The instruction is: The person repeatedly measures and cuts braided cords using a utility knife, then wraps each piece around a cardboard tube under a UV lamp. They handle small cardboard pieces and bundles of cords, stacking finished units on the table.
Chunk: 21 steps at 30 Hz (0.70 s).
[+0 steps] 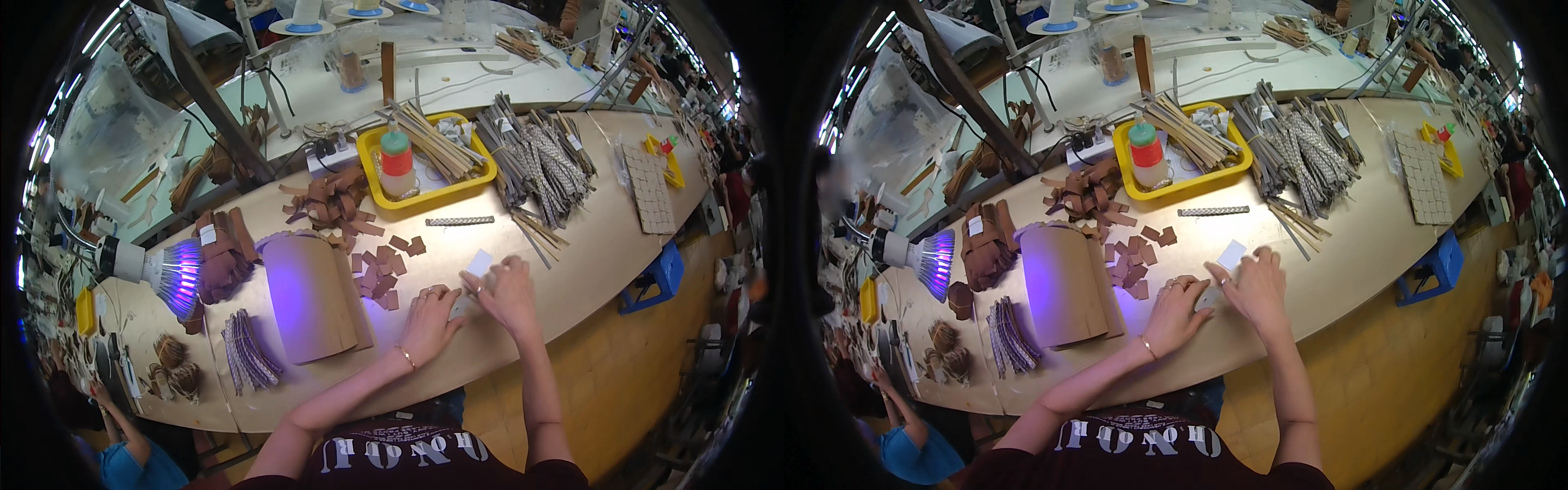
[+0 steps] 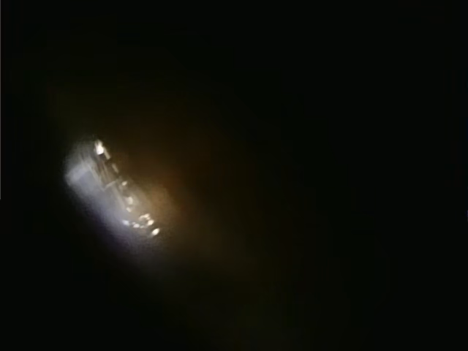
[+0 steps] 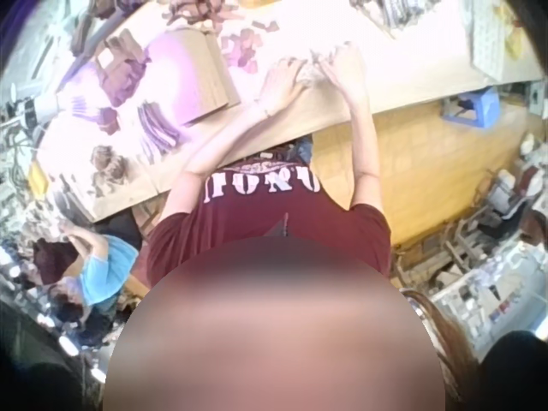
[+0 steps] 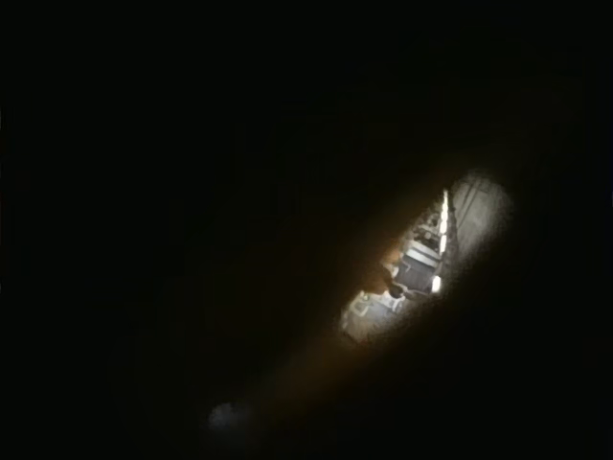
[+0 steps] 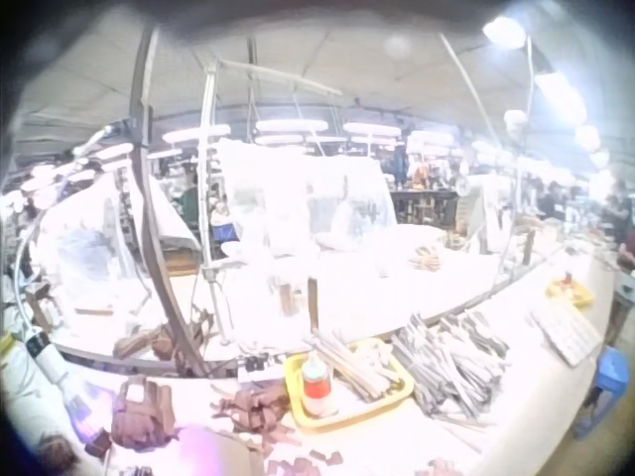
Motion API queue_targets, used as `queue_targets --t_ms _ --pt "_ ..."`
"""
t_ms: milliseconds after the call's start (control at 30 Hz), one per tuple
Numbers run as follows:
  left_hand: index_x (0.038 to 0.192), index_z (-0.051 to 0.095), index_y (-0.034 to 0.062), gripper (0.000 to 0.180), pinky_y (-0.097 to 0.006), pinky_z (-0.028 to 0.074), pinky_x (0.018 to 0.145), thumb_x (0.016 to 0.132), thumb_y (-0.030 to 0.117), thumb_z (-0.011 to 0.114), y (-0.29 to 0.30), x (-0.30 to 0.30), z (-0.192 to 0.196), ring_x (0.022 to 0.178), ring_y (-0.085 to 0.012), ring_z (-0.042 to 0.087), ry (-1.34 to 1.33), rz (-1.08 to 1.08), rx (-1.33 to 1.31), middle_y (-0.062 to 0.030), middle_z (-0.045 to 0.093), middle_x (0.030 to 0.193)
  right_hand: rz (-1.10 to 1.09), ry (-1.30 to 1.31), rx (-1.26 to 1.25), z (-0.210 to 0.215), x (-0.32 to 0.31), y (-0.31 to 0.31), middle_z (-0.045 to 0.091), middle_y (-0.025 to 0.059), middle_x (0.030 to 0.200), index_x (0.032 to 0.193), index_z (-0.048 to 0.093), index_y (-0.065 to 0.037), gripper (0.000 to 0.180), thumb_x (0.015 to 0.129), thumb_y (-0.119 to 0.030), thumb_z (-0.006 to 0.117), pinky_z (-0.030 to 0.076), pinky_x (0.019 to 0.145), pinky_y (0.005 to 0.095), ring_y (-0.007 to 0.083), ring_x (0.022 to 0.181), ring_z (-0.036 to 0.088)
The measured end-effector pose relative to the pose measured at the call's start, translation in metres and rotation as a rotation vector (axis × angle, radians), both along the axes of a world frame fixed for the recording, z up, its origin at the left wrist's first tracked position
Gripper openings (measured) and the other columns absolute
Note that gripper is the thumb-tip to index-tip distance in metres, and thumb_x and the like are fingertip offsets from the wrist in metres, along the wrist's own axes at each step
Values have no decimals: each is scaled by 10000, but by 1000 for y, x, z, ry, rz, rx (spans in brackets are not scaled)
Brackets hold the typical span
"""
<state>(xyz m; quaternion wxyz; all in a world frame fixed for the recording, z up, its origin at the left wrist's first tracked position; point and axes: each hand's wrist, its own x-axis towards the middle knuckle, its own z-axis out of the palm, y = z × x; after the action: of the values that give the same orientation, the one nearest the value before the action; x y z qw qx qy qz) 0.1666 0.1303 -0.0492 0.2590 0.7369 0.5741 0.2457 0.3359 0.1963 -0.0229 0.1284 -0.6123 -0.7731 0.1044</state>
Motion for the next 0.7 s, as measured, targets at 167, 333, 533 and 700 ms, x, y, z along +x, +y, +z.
queue_targets --t_ms 167,333,533,700 --pt "1307 516 50 472 -417 389 1012 876 187 652 -35 -19 26 1122 -307 560 -36 28 130 -170 597 1191 -7 -30 110 -15 -31 64 543 145 938 1100 652 -89 368 817 -312 726 466 765 426 313 914 557" --pt "1288 559 64 417 -372 478 930 896 169 656 -90 -88 79 1050 -251 629 -338 -25 -12 -123 617 1208 52 37 46 -25 -51 90 556 134 993 853 686 -73 229 761 -266 768 473 787 422 314 970 552" --pt "1251 551 -35 368 -314 546 797 948 166 610 -107 -149 96 961 -190 666 -973 612 -62 -131 669 1093 361 923 -363 37 -122 4 630 1 728 839 694 -13 151 795 -124 786 400 532 216 58 579 502" --pt "1255 536 -59 381 -302 558 816 983 206 565 -93 -192 97 945 -211 675 -1322 602 -74 -159 671 1050 709 638 202 68 -209 -35 626 70 837 891 723 -86 152 756 -92 793 504 572 269 146 654 630"
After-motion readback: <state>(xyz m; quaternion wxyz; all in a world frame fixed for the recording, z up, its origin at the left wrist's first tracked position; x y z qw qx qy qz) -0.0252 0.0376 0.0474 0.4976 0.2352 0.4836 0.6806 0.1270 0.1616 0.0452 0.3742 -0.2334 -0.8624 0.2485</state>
